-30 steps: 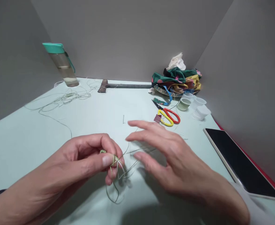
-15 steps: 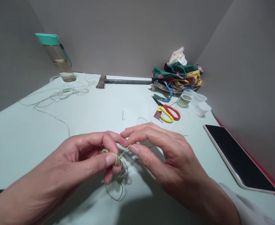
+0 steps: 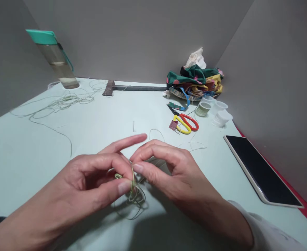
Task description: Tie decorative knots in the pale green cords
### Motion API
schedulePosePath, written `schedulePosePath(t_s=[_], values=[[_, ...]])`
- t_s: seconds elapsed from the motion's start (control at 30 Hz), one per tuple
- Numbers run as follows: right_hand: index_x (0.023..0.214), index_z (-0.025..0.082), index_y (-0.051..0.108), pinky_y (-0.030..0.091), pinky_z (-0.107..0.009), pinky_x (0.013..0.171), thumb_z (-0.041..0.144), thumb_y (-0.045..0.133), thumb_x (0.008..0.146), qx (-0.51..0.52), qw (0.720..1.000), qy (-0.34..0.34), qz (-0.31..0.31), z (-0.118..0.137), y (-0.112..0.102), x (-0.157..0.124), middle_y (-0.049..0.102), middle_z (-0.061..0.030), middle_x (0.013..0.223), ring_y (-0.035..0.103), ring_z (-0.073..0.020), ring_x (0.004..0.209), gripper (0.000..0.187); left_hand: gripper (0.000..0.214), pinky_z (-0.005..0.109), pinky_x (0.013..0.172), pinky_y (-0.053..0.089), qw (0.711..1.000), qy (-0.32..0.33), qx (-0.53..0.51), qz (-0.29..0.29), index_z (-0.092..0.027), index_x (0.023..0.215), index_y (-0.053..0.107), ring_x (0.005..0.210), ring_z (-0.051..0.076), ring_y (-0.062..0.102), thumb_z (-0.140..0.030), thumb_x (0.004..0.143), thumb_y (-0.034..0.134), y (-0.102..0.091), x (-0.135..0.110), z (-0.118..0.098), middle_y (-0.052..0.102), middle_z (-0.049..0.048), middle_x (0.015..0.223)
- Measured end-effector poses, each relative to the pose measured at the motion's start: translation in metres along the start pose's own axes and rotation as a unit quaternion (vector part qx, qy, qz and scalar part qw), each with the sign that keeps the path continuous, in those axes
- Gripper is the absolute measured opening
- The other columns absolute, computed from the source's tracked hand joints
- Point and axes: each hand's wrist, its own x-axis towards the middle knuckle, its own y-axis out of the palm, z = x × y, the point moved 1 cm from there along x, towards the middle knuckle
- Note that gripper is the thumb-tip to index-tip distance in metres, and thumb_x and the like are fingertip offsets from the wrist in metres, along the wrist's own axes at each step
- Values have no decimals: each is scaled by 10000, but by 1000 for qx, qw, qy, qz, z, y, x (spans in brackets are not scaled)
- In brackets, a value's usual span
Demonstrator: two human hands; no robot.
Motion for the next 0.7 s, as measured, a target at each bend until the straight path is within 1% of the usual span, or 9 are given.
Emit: schedulePosePath(t_s=[0.07,0.1,0.17,0.27,0.4,0.5,0.57,0.63,0.7], values=[[803,225,755,496,-296,857,224,696,933,8,1000,30,-1,-2,0,1,738,25,932,676,-147,931,143,241,248,1053,535,999,-30,-35,0,-320,727,817,1420,295,603,-519,856,858,1,0,1,691,-61,1489],[804,221,759,490,-303,866,221,698,927,4,999,36,1,-3,1,1,736,20,936,673,-150,930,138,255,227,1010,552,998,-34,-48,-3,-308,718,815,1327,272,671,-517,859,859,2,1,1,691,-62,1484],[836,213,771,486,-314,882,223,695,936,5,999,49,14,-6,2,2,739,11,954,676,-155,945,126,278,178,899,576,997,-33,-65,-16,-297,689,809,1158,215,731,-511,856,867,2,2,1,737,-54,1394],[859,208,773,493,-313,867,227,697,940,31,997,62,25,-10,3,2,744,6,969,683,-159,949,112,296,151,769,582,996,-35,-80,-24,-285,638,798,928,159,725,-484,837,892,1,3,2,797,-32,1155],[827,208,766,493,-306,846,178,686,909,27,997,63,26,-14,4,3,745,3,951,685,-159,922,119,264,170,742,568,994,-42,-96,-11,-290,679,819,825,148,681,-468,866,874,1,2,4,789,-8,964],[851,209,756,496,-311,845,152,665,912,-5,999,34,17,-15,4,3,755,1,957,687,-160,914,123,221,149,698,531,991,-52,-121,0,-313,757,835,738,129,616,-500,867,872,3,2,2,717,-17,760],[901,222,742,493,-311,827,148,666,909,-40,999,16,-26,-14,3,2,750,10,949,673,-162,901,106,220,134,682,520,990,-53,-131,-6,-307,758,830,745,129,605,-501,845,889,3,2,0,707,-16,768],[911,233,713,485,-301,779,141,662,901,-62,995,-4,-84,-10,1,0,730,21,912,648,-159,861,106,225,125,660,514,991,-44,-124,-35,-300,739,822,759,133,601,-492,807,917,3,1,-3,725,-12,839],[888,232,691,471,-293,738,149,645,912,-61,992,-25,-110,-5,0,-3,710,25,877,627,-153,827,98,237,124,661,517,991,-31,-113,-72,-300,726,812,782,142,602,-499,776,933,2,0,-5,729,-13,876]])
